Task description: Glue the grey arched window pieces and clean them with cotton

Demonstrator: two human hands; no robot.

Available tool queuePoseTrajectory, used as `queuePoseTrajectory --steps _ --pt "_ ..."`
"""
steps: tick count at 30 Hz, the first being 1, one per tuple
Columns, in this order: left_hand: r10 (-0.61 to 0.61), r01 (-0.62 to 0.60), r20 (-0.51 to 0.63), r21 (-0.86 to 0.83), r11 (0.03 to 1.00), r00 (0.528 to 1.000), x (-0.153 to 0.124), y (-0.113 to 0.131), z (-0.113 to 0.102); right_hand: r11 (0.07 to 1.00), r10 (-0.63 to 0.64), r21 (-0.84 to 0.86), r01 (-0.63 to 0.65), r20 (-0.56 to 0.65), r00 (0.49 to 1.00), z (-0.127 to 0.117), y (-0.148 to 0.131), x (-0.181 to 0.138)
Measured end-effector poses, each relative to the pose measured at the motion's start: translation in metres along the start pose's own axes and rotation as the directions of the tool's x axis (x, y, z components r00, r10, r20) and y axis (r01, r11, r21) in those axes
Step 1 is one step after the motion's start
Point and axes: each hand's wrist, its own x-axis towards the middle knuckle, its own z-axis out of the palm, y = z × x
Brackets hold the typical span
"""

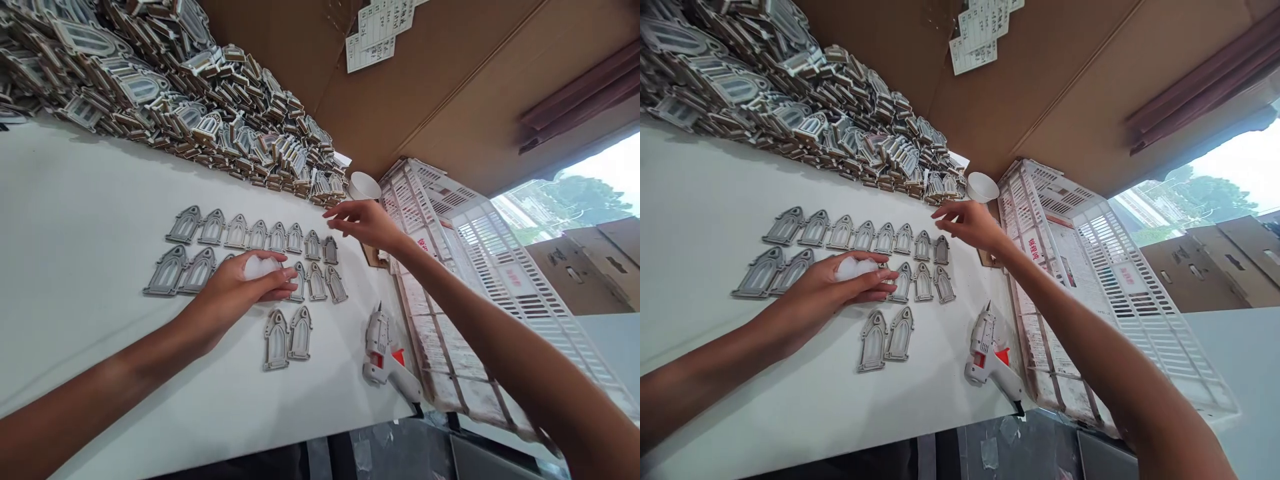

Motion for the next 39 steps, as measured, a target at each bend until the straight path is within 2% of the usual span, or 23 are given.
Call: queuePoseTrajectory --steps 4,8,13,39 --pt "0.000 0.000 -0.011 -0.017 1.000 1.000 0.0011 -0.0001 -0.0014 0.987 0.025 -0.157 -0.030 -0.034 0.999 -0.0051 0.0053 0.0022" --pt "-0.015 0.015 -0.009 -0.006 1.000 1.000 0.0009 -0.0010 -0.0013 0.973 0.042 -0.227 -0.037 0.015 0.999 -0.0031 0.0000 -0.0011" --pt "-0.010 0.010 -0.004 0.005 1.000 1.000 0.0007 -0.0013 0.0002 0.946 0.047 -0.321 -0.046 -0.004 0.999 -0.0011 0.0006 -0.0016" --pt "-0.018 0.018 -0.004 0.003 1.000 1.000 -0.0019 0.0014 0.0004 0.940 0.088 -0.333 -0.076 0.022 0.996 -0.0023 0.0021 -0.0005"
